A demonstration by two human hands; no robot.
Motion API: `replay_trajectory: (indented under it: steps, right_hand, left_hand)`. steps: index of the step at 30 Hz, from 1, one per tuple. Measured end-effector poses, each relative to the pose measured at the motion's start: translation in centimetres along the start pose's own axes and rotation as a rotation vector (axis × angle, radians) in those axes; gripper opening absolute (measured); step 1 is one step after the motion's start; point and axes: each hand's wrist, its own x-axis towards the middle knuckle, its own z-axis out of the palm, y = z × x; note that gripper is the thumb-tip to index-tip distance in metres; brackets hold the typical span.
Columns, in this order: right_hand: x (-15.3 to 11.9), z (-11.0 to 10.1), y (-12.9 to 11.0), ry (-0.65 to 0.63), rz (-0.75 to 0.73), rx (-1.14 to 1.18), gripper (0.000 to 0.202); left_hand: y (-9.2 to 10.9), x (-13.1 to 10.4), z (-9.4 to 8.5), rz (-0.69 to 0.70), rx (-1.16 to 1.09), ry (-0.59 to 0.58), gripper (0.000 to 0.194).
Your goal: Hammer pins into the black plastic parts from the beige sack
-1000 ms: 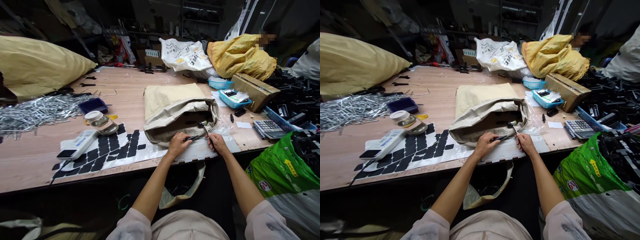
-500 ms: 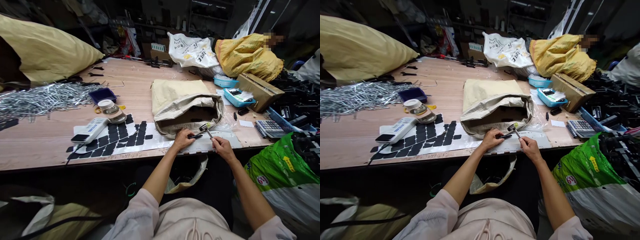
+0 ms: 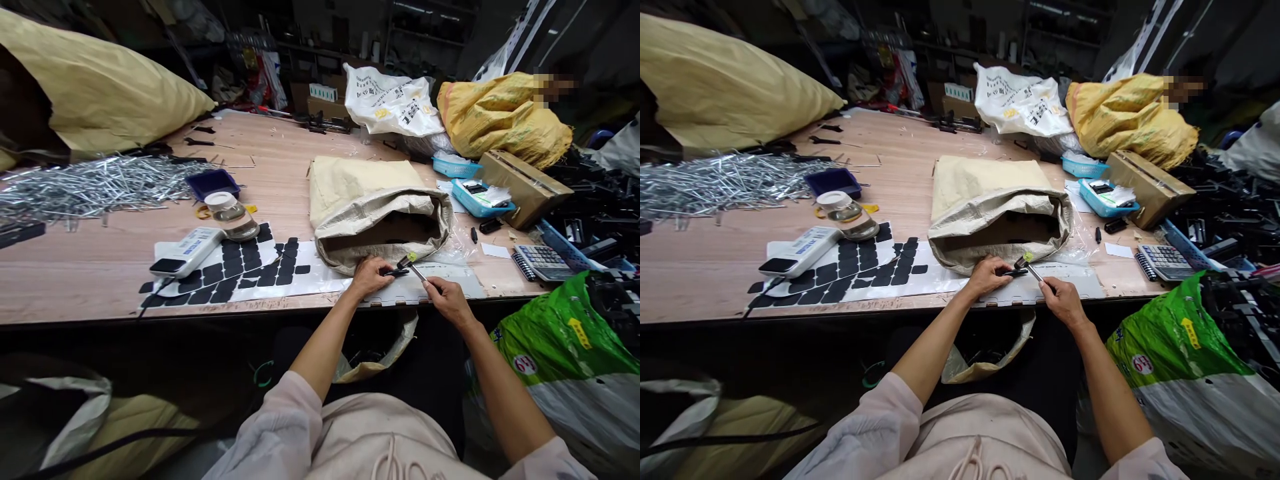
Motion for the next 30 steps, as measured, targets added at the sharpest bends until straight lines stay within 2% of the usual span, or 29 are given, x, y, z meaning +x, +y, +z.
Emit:
replay_trajectory:
  steps: [4,8,10,13,18,21,24,28,30]
  right_hand:
    - [0.3,0.3,-0.8,-0.028,-0.032,0.036,0.035]
    - [0.9,0.6,-0.6,-0.049,-0.044,0.010,0.031]
    - [1.5,0.5,-0.3,-0.049,-0.015,0.057,0.033]
    - [2.8,0.5,0.2,-0.046,0.087,0.236,0.038]
    - [4.8,1.0,1.6,-0.003,0.332,0.606,0.047]
    - [5.2,1.0,2.4,0.061,0.386,0.745,0.049]
    - [5.2,0.7,2.9,0.112,0.392,0.814,0.047]
    - [5.2,0.9,2.9,0.093,0.396,0.816,0.044]
    - [5.2,1.1,2.8,0.075,0.388,0.797,0.043]
  left_hand:
    - [0.2,-0.1,0.0,-0.025,-0.025,0.023,0.018]
    - [0.3,-0.2,0.1,-0.097,-0.117,0.055,0.048]
    - [0.3,-0.2,0.2,-0.102,-0.140,0.052,0.054]
    - [0.3,-0.2,0.1,-0.092,-0.105,0.048,0.048]
    - [0.3,0.0,-0.2,0.001,-0.021,-0.008,0.018]
    - [0.7,-0.4,-0.8,0.058,-0.001,-0.051,0.016]
    - [1.5,-2.4,-1.5,0.118,-0.005,-0.095,0.014]
    - [2.2,-6.9,-2.6,0.144,0.007,-0.187,0.013]
    - [2.5,-8.2,-3.2,0.138,0.028,-0.224,0.011]
